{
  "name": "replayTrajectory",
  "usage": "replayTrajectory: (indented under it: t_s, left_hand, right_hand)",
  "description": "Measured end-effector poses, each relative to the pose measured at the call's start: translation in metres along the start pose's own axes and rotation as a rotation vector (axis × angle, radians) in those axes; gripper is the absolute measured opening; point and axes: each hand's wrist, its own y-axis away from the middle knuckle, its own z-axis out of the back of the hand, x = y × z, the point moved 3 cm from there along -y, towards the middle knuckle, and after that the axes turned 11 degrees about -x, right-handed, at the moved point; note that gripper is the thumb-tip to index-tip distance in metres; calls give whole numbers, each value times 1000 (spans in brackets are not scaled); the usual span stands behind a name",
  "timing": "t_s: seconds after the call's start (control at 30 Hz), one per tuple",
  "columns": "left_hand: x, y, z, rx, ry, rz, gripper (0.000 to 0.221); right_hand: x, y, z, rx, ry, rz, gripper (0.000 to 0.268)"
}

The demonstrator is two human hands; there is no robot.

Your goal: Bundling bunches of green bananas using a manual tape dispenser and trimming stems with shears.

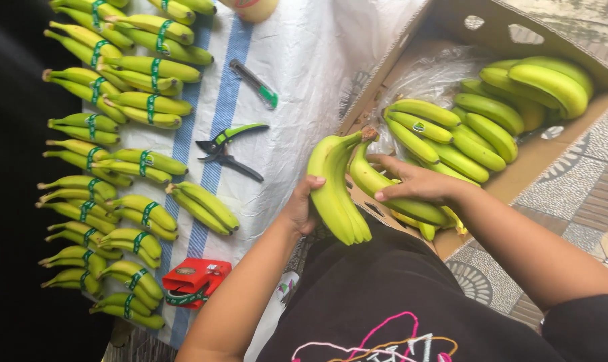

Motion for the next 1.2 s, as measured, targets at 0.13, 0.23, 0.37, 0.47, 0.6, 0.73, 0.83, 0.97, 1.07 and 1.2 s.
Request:
replayTrajectory:
  t_s: [0.13,0.23,0.37,0.47,0.6,0.73,0.83,0.97,1.07,1.2]
  left_hand:
    - [-25,30,-29,31,-196,-130,90]
    - [-23,24,-32,18,-329,-238,101]
    - [-30,32,-60,-193,-618,-291,105]
    - [-25,19,-70,-321,-863,-316,100]
    - [-29,14,-90,-416,-1169,-193,106]
    - [-22,6,-96,-438,-1201,-160,102]
    - [-16,2,-101,-411,-1249,-88,98]
    - [0,-11,-97,-360,-1359,-162,109]
    - [13,-27,-92,-368,-1386,-249,118]
    - [26,-41,-80,-393,-1301,-339,117]
  right_hand:
    - [-18,-1,14,3,36,42,107]
    - [-81,-27,85,-171,-17,-26,80]
    - [-193,-14,235,-1298,514,87,61]
    - [-165,27,264,-1499,637,-251,77]
    - [-195,30,279,-1415,769,-283,78]
    - [-208,23,267,-1516,1164,-228,67]
    - [-201,13,256,-1337,1283,-459,112]
    - [-185,9,261,-1164,1142,-689,130]
    - [-161,15,262,-1033,1136,-683,136]
    - [-163,12,261,-958,1109,-648,148]
